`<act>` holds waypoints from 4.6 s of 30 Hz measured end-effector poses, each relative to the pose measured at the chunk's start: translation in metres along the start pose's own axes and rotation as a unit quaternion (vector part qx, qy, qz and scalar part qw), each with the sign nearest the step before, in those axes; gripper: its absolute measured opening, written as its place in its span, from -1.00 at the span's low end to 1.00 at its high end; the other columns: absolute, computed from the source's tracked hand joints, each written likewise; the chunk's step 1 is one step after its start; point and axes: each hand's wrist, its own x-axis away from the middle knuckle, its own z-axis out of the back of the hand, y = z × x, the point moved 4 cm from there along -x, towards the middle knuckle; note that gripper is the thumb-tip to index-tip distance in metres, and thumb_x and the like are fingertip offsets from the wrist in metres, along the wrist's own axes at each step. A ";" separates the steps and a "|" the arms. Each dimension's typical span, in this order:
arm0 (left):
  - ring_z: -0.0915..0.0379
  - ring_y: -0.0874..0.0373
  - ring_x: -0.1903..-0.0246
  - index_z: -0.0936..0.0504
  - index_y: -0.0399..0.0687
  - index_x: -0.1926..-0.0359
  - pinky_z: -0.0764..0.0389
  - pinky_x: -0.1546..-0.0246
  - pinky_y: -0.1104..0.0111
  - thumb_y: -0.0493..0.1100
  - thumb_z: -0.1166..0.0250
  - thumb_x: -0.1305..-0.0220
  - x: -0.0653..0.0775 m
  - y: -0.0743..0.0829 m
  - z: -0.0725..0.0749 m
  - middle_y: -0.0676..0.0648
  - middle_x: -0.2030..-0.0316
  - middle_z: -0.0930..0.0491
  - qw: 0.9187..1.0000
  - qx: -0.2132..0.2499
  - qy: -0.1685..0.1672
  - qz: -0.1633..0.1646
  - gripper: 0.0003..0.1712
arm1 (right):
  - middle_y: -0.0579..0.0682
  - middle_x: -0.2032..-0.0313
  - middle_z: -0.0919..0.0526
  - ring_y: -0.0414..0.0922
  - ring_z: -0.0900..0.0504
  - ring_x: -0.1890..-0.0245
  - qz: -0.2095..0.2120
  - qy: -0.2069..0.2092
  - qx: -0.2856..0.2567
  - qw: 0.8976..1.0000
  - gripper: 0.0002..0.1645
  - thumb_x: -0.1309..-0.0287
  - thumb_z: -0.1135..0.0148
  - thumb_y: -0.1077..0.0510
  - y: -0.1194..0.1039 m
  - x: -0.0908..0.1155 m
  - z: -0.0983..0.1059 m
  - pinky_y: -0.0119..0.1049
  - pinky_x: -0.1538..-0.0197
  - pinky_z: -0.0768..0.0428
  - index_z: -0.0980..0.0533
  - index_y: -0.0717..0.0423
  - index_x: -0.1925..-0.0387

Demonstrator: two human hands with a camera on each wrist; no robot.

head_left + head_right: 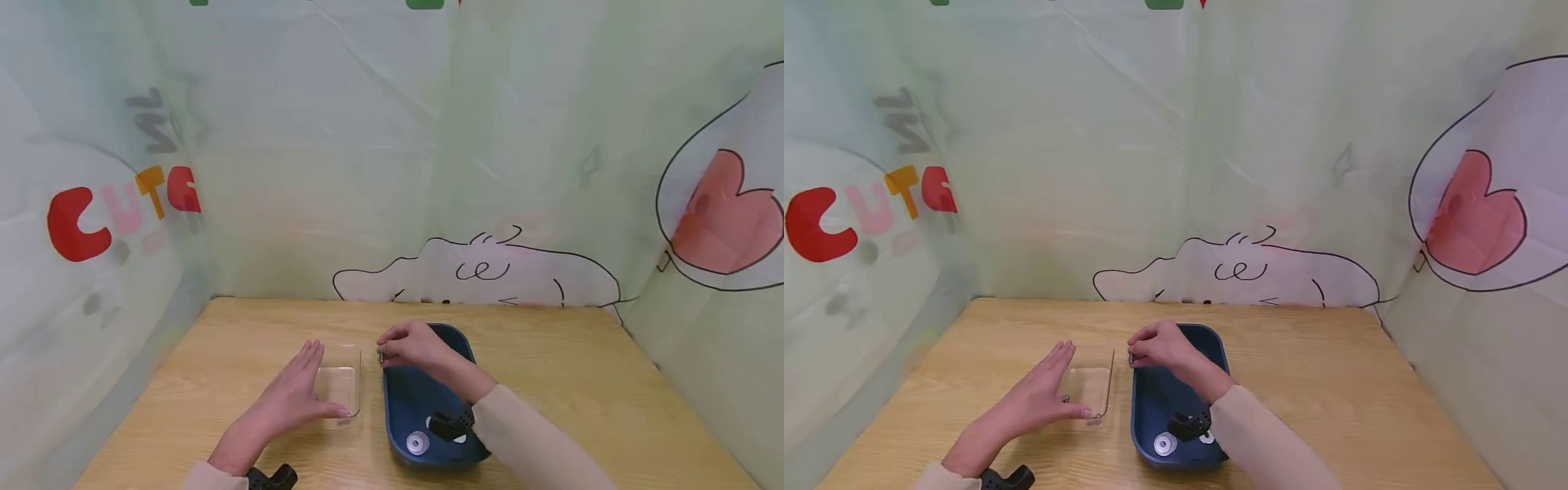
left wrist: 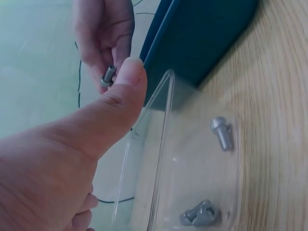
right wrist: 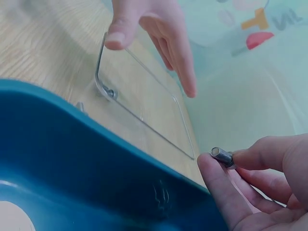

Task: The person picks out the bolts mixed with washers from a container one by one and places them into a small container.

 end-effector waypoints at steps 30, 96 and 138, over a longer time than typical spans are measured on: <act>0.16 -0.32 -0.52 -0.02 -0.46 -0.48 -0.10 -0.45 -0.18 0.41 -0.53 0.22 0.013 -0.028 0.005 -0.45 -0.49 0.00 0.999 -0.001 -0.031 0.028 0.51 | 0.15 0.36 -0.71 -0.02 -0.78 0.37 -0.007 -0.014 -0.001 1.000 -0.85 -0.22 -0.28 0.34 -0.014 -0.013 -0.068 -0.05 0.06 -0.72 -0.65 0.34 0.19; 0.19 -0.20 -0.55 -0.06 -0.39 -0.49 -0.04 -0.52 -0.06 0.36 -0.55 0.17 -0.010 0.011 0.006 -0.33 -0.53 0.00 0.999 0.023 -0.021 -0.040 0.44 | 0.44 0.08 -0.66 0.07 -0.76 0.17 0.007 0.030 -0.016 0.999 -0.68 -0.34 -0.12 0.34 0.007 0.004 0.021 -0.10 -0.02 -0.71 -0.51 0.54 -0.01; 0.16 -0.10 -0.56 -0.07 -0.19 -0.53 -0.15 -0.48 -0.07 0.52 -0.44 0.21 -0.019 0.061 -0.041 -0.19 -0.56 0.01 0.990 -0.002 -0.103 -0.097 0.45 | 0.22 0.21 -0.73 -0.03 -0.74 0.26 -0.077 0.121 0.043 0.989 -0.76 -0.34 -0.12 0.35 0.064 -0.002 0.040 -0.16 0.10 -0.75 -0.63 0.42 0.08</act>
